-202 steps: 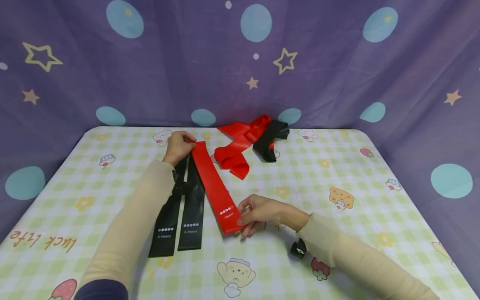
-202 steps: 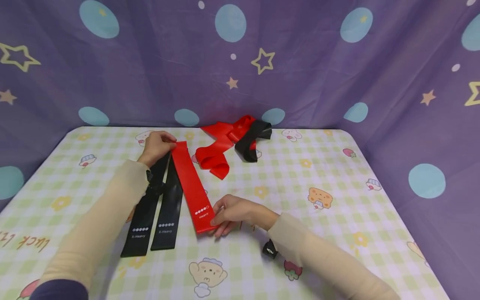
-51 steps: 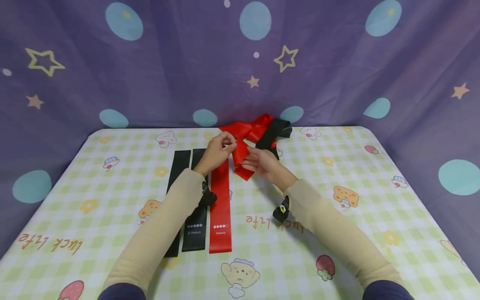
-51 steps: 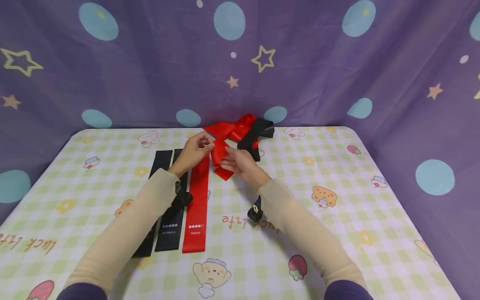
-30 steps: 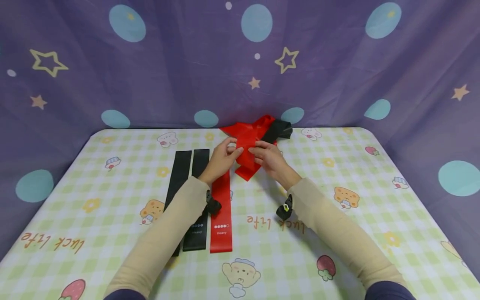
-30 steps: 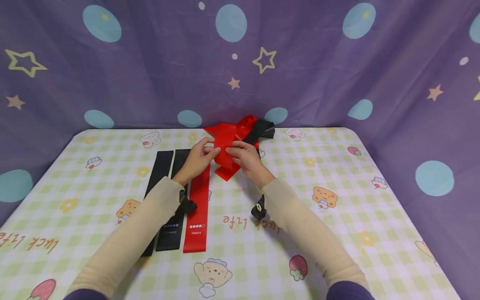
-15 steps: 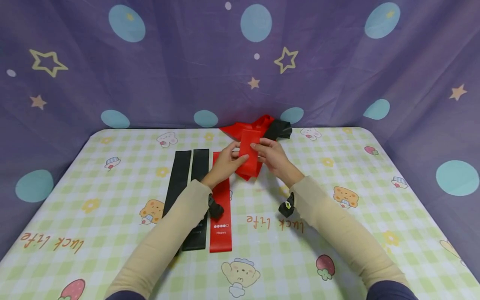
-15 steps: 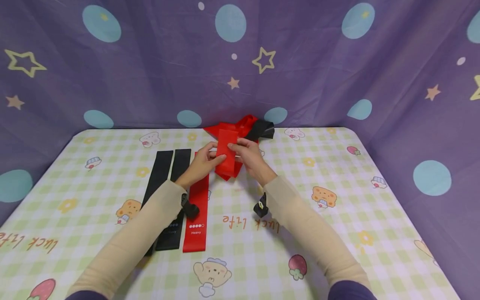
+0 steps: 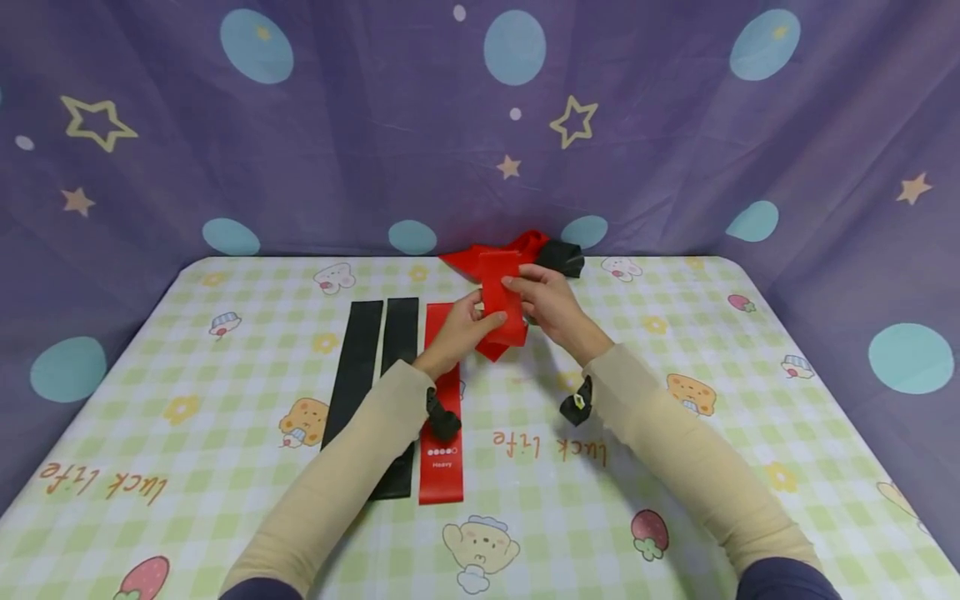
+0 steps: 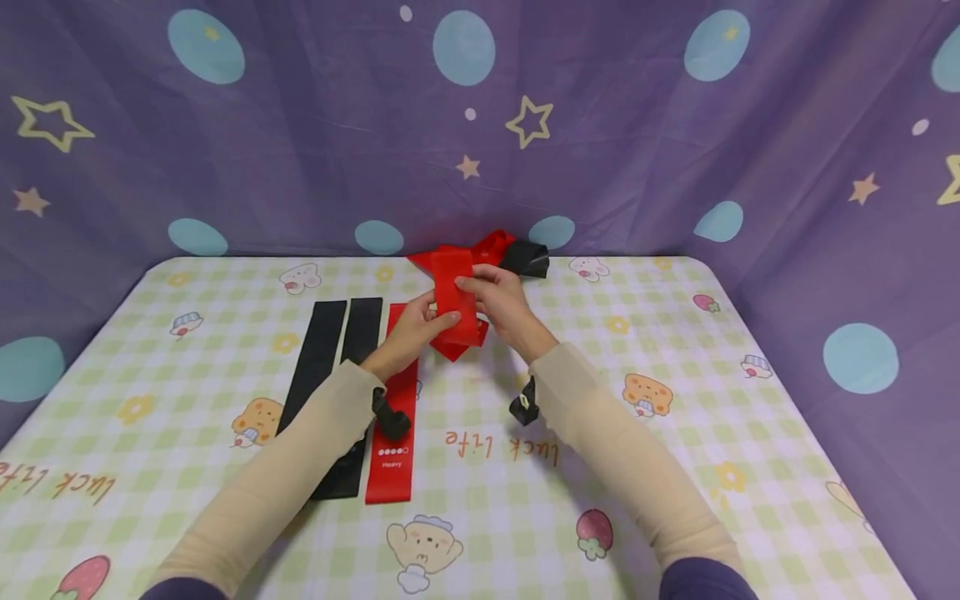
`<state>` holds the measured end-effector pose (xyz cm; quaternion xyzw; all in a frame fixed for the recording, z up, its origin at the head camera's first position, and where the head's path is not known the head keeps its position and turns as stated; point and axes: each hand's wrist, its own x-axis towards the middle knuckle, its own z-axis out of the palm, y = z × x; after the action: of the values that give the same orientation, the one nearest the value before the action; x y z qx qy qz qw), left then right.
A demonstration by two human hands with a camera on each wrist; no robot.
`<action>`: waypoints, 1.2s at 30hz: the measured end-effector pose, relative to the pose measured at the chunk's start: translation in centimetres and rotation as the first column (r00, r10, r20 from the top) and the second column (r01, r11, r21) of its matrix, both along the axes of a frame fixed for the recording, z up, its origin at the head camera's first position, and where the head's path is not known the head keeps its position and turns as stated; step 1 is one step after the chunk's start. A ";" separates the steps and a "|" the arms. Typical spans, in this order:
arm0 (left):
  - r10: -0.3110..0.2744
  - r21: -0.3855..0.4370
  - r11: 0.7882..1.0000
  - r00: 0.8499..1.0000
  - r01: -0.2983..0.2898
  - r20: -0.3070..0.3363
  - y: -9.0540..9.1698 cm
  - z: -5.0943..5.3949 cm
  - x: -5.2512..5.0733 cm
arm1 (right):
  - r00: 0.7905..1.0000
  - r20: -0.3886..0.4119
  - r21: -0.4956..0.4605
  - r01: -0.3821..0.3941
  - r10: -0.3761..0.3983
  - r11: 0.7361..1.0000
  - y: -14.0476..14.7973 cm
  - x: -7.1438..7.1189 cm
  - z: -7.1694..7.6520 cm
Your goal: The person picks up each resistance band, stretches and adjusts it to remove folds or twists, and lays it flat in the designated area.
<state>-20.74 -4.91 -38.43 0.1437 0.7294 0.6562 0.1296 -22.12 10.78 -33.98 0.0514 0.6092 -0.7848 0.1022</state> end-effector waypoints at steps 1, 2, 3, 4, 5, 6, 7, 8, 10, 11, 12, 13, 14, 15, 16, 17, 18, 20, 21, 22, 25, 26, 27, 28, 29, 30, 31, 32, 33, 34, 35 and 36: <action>0.007 0.002 1.000 1.000 -0.007 0.000 0.1 0.0 0.1 | 1.000 -0.007 0.004 0.000 0.000 1.000 0.0 -0.1 0.1; 0.010 0.005 1.000 1.000 -0.010 0.002 0.2 0.0 0.1 | 1.000 -0.012 0.009 0.000 0.000 1.000 0.1 -0.1 0.3; 0.008 0.006 1.000 1.000 -0.008 0.004 0.4 -0.1 0.2 | 1.000 -0.016 0.015 -0.001 0.002 1.000 0.1 -0.2 0.4; 0.001 0.004 1.000 1.000 -0.001 0.003 0.5 -0.1 0.2 | 1.000 -0.018 0.022 -0.006 0.007 1.000 0.2 -0.2 0.5; -0.004 0.003 1.000 1.000 0.004 0.002 0.6 -0.1 0.3 | 1.000 -0.018 0.030 -0.014 0.015 0.999 0.3 -0.3 0.7; -0.008 0.006 1.000 1.000 0.008 -0.002 0.7 -0.1 0.4 | 1.000 -0.016 0.036 -0.023 0.024 0.999 0.4 -0.4 0.8; -0.013 0.011 1.000 1.000 0.013 -0.006 0.8 -0.1 0.5 | 0.999 -0.013 0.043 -0.032 0.033 0.999 0.5 -0.4 1.0; -0.019 0.020 1.000 1.000 0.019 -0.012 0.9 -0.1 0.5 | 0.999 -0.008 0.047 -0.039 0.039 0.998 0.7 -0.5 1.2; -0.027 0.030 0.999 0.999 0.028 -0.026 1.1 0.0 0.6 | 0.999 -0.002 0.071 -0.047 0.047 0.996 0.9 -0.7 1.5; -0.026 0.032 0.999 0.999 0.027 -0.033 1.1 0.1 0.7 | 0.999 0.000 0.085 -0.050 0.050 0.995 1.0 -0.8 1.7; -0.025 0.035 0.999 0.999 0.026 -0.033 1.1 0.1 0.8 | 0.999 0.000 0.100 -0.051 0.051 0.994 1.1 -0.9 1.9; -0.025 0.032 0.999 0.999 0.026 -0.031 1.1 0.2 0.8 | 0.999 -0.001 0.118 -0.050 0.050 0.992 1.2 -1.0 2.0; -0.025 0.026 0.999 0.999 0.026 -0.029 1.1 0.3 0.9 | 0.999 -0.003 0.134 -0.044 0.045 0.990 1.3 -1.0 2.2; -0.029 0.022 0.999 0.999 0.030 -0.024 1.1 0.3 1.0 | 0.999 -0.006 0.146 -0.039 0.040 0.989 1.4 -1.1 2.3; -0.037 0.020 0.999 0.999 0.037 -0.019 1.1 0.3 1.0 | 0.999 -0.008 0.148 -0.035 0.037 0.988 1.5 -1.2 2.4; -0.043 0.019 0.999 0.999 0.043 -0.014 1.1 0.3 1.0 | 0.999 -0.009 0.147 -0.031 0.032 0.989 1.6 -1.2 2.6; -0.049 0.018 0.999 0.999 0.049 -0.007 1.1 0.3 1.1 | 1.000 -0.009 0.143 -0.024 0.026 0.989 1.7 -1.3 2.7; -0.058 0.014 0.998 0.998 0.058 -0.002 1.2 0.1 1.2 | 1.000 -0.010 0.133 -0.019 0.020 0.991 2.0 -1.3 3.0; -0.061 0.015 0.998 0.998 0.061 0.002 1.3 0.1 1.2 | 1.000 -0.011 0.134 -0.021 0.022 0.991 2.1 -1.4 3.1; -0.060 0.015 0.998 0.998 0.060 0.007 1.3 0.0 1.2 | 1.000 -0.012 0.137 -0.024 0.026 0.990 2.2 -1.4 3.3; -0.048 0.021 0.999 0.998 0.048 0.026 1.4 0.0 1.2 | 0.999 -0.023 0.149 -0.024 0.028 0.989 2.6 -1.6 3.8; -0.048 0.029 0.998 0.998 0.047 0.035 1.5 0.0 1.2 | 0.999 -0.025 0.148 -0.022 0.026 0.989 2.7 -1.7 4.0; -0.047 0.038 0.998 0.998 0.045 0.046 1.5 0.0 1.2 | 0.999 -0.026 0.142 -0.019 0.023 0.990 2.9 -1.8 4.2; -0.048 0.049 0.998 0.997 0.045 0.058 1.6 0.0 1.3 | 1.000 -0.024 0.131 -0.014 0.017 0.991 3.0 -2.0 4.4; -0.050 0.060 0.997 0.996 0.046 0.070 1.6 0.1 1.3 | 1.000 -0.023 0.123 -0.008 0.011 0.992 3.1 -2.1 4.5; -0.055 0.069 0.996 0.995 0.049 0.081 1.7 0.1 1.4 | 1.000 -0.020 0.113 -0.001 0.004 0.994 3.2 -2.2 4.7; -0.060 0.082 0.995 0.994 0.053 0.095 1.7 0.2 1.4 | 1.000 -0.017 0.109 0.000 0.002 0.994 3.3 -2.3 4.8; -0.064 0.091 0.994 0.992 0.055 0.105 1.8 0.2 1.5 | 1.000 -0.014 0.106 0.000 0.001 0.994 3.4 -2.4 5.0; -0.070 0.100 0.993 0.991 0.059 0.118 1.8 0.2 1.6 | 1.000 -0.012 0.103 0.001 0.000 0.995 3.5 -2.5 5.1; -0.078 0.108 0.992 0.989 0.065 0.125 1.8 0.3 1.6 | 1.000 -0.012 0.105 -0.003 0.004 0.995 3.6 -2.6 5.2; -0.087 0.109 0.991 0.988 0.073 0.130 1.8 0.3 1.7 | 1.000 -0.014 0.105 -0.003 0.005 0.995 3.7 -2.7 5.3; -0.098 0.115 0.990 0.986 0.082 0.136 1.9 0.3 1.7 | 1.000 -0.014 0.101 -0.005 0.006 0.995 3.7 -2.7 5.4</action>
<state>-19.05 -3.05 -38.16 0.1365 0.6740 0.6971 0.2026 -24.87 14.52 -28.60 0.0494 0.6488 -0.7531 0.0973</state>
